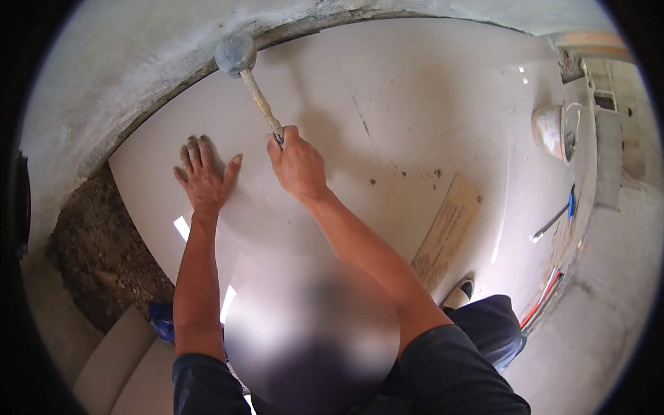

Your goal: The person installs white floor tiles by spreading cement with a trowel, placing tiles, tapping them with a rubber mallet, and measuring with a ruler. The person repeatedly scoops cement from a bucket and spreads it on the floor before setting each tile.

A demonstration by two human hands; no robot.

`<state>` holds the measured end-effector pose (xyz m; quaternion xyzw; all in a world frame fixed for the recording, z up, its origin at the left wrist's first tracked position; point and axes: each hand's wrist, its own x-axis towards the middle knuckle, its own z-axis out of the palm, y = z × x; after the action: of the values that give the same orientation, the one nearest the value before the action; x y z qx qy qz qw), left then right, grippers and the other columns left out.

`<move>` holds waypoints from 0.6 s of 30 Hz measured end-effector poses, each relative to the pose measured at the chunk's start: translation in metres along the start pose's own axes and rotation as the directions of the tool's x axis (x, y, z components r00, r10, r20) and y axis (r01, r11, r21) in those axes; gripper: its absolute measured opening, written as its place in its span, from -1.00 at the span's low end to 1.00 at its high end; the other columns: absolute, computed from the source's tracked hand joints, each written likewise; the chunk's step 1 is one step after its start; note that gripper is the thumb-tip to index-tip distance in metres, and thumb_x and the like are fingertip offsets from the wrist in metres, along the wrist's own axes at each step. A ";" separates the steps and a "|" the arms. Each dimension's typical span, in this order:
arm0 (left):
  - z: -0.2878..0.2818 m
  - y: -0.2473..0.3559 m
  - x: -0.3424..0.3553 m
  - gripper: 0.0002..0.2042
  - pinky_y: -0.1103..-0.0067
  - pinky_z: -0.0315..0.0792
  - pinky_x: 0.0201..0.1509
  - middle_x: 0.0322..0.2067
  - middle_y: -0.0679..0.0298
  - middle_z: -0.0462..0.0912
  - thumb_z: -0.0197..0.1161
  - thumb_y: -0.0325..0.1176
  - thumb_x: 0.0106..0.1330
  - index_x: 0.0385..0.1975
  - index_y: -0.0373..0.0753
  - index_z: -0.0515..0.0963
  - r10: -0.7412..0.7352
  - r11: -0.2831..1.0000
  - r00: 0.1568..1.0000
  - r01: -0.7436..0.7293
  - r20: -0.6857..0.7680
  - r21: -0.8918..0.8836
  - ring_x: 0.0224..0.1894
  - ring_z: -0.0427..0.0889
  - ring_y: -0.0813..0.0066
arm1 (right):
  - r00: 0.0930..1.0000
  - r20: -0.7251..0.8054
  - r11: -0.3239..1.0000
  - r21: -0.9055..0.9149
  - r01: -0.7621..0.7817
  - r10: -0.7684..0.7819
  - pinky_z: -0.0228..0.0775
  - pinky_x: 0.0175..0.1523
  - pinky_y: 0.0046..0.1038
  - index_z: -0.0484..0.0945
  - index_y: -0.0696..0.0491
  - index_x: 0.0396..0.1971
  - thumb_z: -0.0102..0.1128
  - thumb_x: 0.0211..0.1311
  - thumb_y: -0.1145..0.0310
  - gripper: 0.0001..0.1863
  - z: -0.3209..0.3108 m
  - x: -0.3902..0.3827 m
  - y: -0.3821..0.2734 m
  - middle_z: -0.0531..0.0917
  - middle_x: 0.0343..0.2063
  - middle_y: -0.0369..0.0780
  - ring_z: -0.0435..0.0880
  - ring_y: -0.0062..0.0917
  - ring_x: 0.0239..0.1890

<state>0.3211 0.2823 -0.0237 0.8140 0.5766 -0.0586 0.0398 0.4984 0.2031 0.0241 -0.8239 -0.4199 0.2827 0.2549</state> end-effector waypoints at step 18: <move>0.004 -0.019 -0.052 -0.11 -0.05 -0.35 0.43 0.44 0.17 -0.08 -0.23 0.42 0.24 0.43 -0.12 -0.06 0.044 0.985 0.991 -0.022 0.125 -0.173 0.49 -0.22 0.16 | 0.977 0.205 0.977 -0.187 0.105 -0.065 0.42 -0.26 -0.20 0.40 0.20 -0.20 -0.04 0.40 0.10 -0.61 0.035 -0.021 -0.055 0.63 -0.48 0.01 0.62 -0.02 -0.40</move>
<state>0.2862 0.2393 -0.0198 0.8114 0.5623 -0.0602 0.1477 0.4341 0.2209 0.0403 -0.7941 -0.5041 0.3089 0.1409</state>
